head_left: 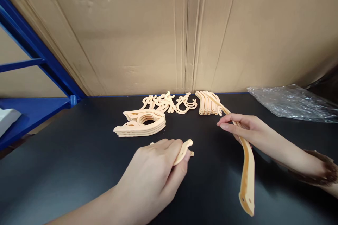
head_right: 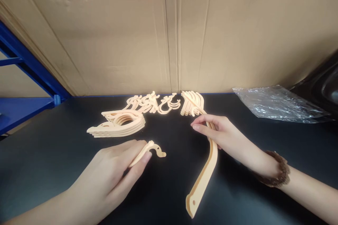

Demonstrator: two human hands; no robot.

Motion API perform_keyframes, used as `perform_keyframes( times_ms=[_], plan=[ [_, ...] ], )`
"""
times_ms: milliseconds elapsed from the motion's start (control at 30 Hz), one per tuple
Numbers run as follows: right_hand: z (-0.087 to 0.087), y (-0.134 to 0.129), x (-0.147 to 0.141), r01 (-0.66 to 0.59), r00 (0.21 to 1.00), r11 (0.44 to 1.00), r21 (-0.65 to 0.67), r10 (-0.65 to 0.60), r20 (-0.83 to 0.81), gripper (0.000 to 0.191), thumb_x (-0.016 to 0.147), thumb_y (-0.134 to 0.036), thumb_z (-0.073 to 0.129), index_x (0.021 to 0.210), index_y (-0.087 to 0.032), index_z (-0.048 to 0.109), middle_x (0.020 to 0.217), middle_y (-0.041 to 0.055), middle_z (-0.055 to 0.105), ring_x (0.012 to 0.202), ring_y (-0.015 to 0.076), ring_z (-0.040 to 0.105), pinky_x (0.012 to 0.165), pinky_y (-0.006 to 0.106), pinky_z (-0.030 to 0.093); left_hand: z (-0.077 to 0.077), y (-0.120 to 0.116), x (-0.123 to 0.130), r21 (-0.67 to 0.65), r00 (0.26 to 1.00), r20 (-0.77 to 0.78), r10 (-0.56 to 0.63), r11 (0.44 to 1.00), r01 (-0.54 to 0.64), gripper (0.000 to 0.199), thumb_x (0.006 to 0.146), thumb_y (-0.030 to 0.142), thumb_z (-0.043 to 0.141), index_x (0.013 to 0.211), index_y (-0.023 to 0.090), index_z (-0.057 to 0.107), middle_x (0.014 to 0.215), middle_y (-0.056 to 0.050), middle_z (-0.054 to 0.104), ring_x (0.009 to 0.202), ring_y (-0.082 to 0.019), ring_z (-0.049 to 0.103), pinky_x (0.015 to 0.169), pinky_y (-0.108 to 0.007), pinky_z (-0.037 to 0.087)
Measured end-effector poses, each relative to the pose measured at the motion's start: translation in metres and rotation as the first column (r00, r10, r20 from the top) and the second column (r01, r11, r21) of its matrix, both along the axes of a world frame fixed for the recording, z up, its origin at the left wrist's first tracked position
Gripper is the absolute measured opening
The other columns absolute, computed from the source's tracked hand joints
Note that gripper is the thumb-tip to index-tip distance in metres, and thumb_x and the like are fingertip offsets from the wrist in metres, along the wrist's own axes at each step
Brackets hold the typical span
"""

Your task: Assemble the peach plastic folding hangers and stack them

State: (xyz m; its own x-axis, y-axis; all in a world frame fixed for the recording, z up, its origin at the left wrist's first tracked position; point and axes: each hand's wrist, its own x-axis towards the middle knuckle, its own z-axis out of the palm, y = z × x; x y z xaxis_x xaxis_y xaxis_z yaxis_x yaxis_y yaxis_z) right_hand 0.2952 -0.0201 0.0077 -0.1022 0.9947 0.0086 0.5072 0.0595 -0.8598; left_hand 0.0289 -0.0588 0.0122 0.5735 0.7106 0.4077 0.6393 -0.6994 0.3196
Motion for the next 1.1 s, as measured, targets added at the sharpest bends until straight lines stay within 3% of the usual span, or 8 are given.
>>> perform_keyframes(
  times_ms=[67, 167, 267, 367, 633, 800, 933, 1100],
  plan=[
    [0.0, -0.002, -0.001, -0.007, 1.0, 1.0, -0.011, 0.007, 0.019, 0.04, 0.08, -0.06, 0.065, 0.091, -0.023, 0.071, 0.058, -0.0059, 0.037, 0.054, 0.0115, 0.035, 0.05, 0.026, 0.027, -0.002, -0.003, 0.003, -0.004, 1.0, 0.02, -0.017, 1.0, 0.017, 0.037, 0.097, 0.047, 0.049, 0.072, 0.022, 0.039, 0.062, 0.006, 0.044, 0.052, -0.012, 0.043, 0.047, -0.025, 0.027],
    [-0.002, -0.006, -0.003, -0.036, 0.999, 0.999, -0.04, 0.037, 0.034, 0.041, 0.079, -0.06, 0.065, 0.096, -0.023, 0.072, 0.054, -0.0074, 0.033, 0.049, 0.0111, 0.033, 0.046, 0.025, 0.025, -0.006, -0.006, 0.008, 0.068, 0.997, 0.053, -0.058, 0.996, 0.055, 0.061, 0.069, 0.072, 0.072, 0.071, 0.021, 0.039, 0.063, 0.007, 0.044, 0.053, -0.011, 0.042, 0.045, -0.025, 0.026],
    [-0.004, -0.01, -0.007, -0.033, 0.998, 0.997, -0.069, 0.037, 0.05, 0.041, 0.077, -0.059, 0.067, 0.097, -0.023, 0.072, 0.048, -0.0092, 0.028, 0.043, 0.0103, 0.033, 0.042, 0.024, 0.027, -0.008, -0.005, 0.011, 0.12, 0.986, 0.009, -0.167, 0.979, 0.165, 0.058, 0.076, 0.066, 0.072, 0.067, 0.02, 0.037, 0.061, 0.007, 0.044, 0.053, -0.01, 0.041, 0.045, -0.023, 0.029],
    [-0.006, -0.013, -0.01, -0.004, 0.999, 0.994, -0.113, 0.009, 0.046, 0.042, 0.075, -0.058, 0.069, 0.097, -0.023, 0.073, 0.045, -0.0097, 0.031, 0.038, 0.0092, 0.034, 0.037, 0.023, 0.029, -0.007, -0.005, 0.013, 0.168, 0.964, -0.041, -0.261, 0.95, 0.264, 0.054, 0.094, 0.064, 0.049, 0.064, 0.02, 0.039, 0.059, 0.005, 0.046, 0.052, -0.01, 0.043, 0.045, -0.024, 0.03],
    [-0.003, -0.013, -0.013, -0.02, 0.995, 0.995, -0.095, 0.01, -0.103, 0.038, 0.068, -0.057, 0.079, 0.084, -0.022, 0.074, 0.047, -0.0083, 0.035, 0.041, 0.0086, 0.037, 0.034, 0.02, 0.039, -0.006, -0.002, 0.007, 0.152, 0.952, -0.177, -0.248, 0.949, 0.276, 0.035, 0.104, 0.03, 0.038, 0.071, 0.02, 0.043, 0.063, 0.002, 0.051, 0.054, -0.013, 0.045, 0.046, -0.026, 0.031],
    [-0.005, -0.009, -0.01, -0.24, 0.957, 0.958, -0.157, 0.206, -0.204, 0.029, 0.074, -0.049, 0.079, 0.078, -0.021, 0.074, 0.075, -0.0009, 0.057, 0.05, 0.0075, 0.047, 0.041, 0.02, 0.045, -0.004, 0.019, -0.005, 0.22, 0.974, -0.159, -0.16, 0.956, 0.193, 0.021, 0.1, 0.023, 0.04, 0.079, 0.022, 0.039, 0.066, 0.004, 0.048, 0.053, -0.013, 0.043, 0.047, -0.026, 0.027],
    [-0.005, -0.008, -0.004, -0.426, 0.893, 0.892, -0.151, 0.389, -0.224, 0.025, 0.081, -0.044, 0.075, 0.077, -0.019, 0.075, 0.075, -0.0011, 0.055, 0.056, 0.0076, 0.046, 0.047, 0.02, 0.042, -0.002, 0.025, -0.009, 0.166, 0.977, -0.152, -0.151, 0.97, 0.176, 0.02, 0.101, 0.023, 0.039, 0.08, 0.022, 0.036, 0.064, 0.006, 0.043, 0.05, -0.012, 0.04, 0.047, -0.026, 0.025],
    [0.0, -0.009, 0.0, -0.524, 0.849, 0.836, -0.166, 0.495, -0.185, 0.019, 0.068, -0.033, 0.087, 0.075, -0.02, 0.076, 0.077, -0.0034, 0.052, 0.058, 0.0063, 0.039, 0.051, 0.023, 0.032, -0.007, 0.022, -0.008, 0.09, 0.974, -0.146, -0.174, 0.978, 0.188, 0.016, 0.101, 0.023, 0.038, 0.086, 0.022, 0.04, 0.068, 0.006, 0.049, 0.053, -0.013, 0.045, 0.048, -0.025, 0.028]
  ],
)
